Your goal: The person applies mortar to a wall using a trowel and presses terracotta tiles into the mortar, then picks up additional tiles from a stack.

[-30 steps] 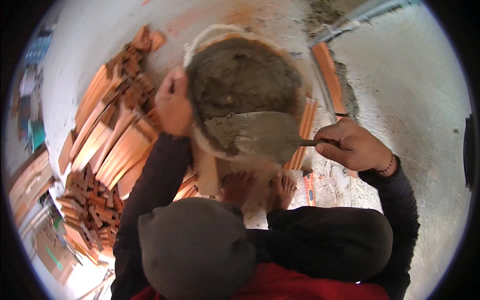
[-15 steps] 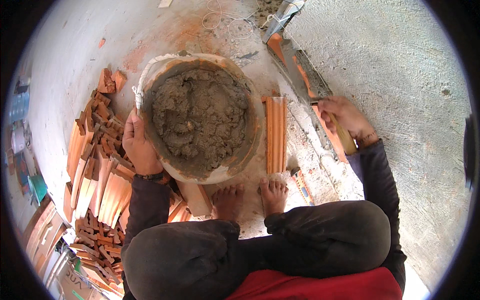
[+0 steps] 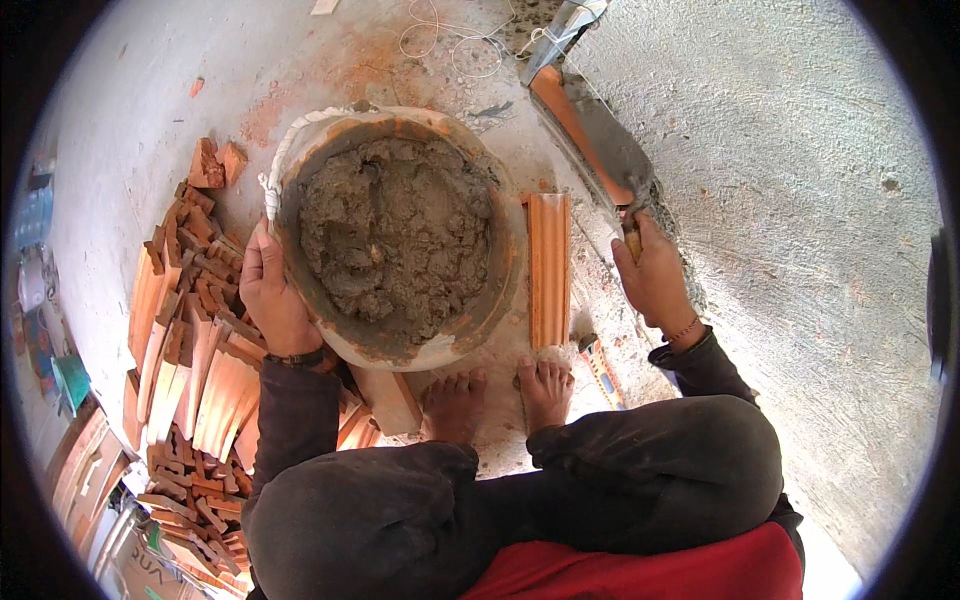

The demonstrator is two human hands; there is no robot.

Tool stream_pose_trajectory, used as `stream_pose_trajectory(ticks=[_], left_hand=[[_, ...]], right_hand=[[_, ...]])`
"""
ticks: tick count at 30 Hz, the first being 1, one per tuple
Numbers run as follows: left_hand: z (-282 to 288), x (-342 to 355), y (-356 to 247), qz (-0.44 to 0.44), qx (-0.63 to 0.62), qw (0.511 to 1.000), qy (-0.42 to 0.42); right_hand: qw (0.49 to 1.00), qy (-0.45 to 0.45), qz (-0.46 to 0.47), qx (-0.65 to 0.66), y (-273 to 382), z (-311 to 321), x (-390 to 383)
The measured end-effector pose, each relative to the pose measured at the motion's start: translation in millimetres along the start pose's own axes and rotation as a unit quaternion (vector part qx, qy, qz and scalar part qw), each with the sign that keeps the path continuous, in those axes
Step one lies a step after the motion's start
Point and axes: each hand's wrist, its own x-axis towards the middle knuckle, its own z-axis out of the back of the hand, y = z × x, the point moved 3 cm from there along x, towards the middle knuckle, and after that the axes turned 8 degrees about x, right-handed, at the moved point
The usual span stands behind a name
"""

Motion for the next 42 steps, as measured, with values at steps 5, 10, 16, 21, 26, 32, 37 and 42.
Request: stream_pose_trajectory(ticks=[5, 10, 16, 21, 26, 32, 37, 42], left_hand=[[3, 2, 3, -0.011, 0.016, 1.000, -0.014], [3, 2, 2, -0.018, 0.024, 0.998, -0.048], [-2, -1, 0, -0.002, -0.017, 1.000, -0.022], [4, 2, 1, -0.014, 0.027, 0.999, -0.026], [1, 0, 0, -0.010, 0.031, 0.999, -0.027], [5, 3, 6, -0.008, -0.005, 1.000, -0.012], [5, 2, 4, -0.017, 0.019, 0.999, -0.022], [2, 1, 2, -0.020, 0.021, 0.999, -0.034]], right_hand=[[0.999, -0.024, 0.030, -0.017, 0, -8, 8], [0.999, -0.009, 0.007, -0.049, 13, -11, 36], [0.999, -0.003, 0.011, -0.050, 27, -10, 35], [0.998, 0.010, 0.025, -0.058, 31, -4, 34], [0.997, 0.032, 0.024, -0.073, 17, -8, 33], [0.996, 0.033, 0.010, -0.088, 29, -4, 17], [0.995, 0.036, 0.027, -0.093, 20, -12, 39], [0.997, 0.013, 0.038, -0.070, 23, -13, 32]])
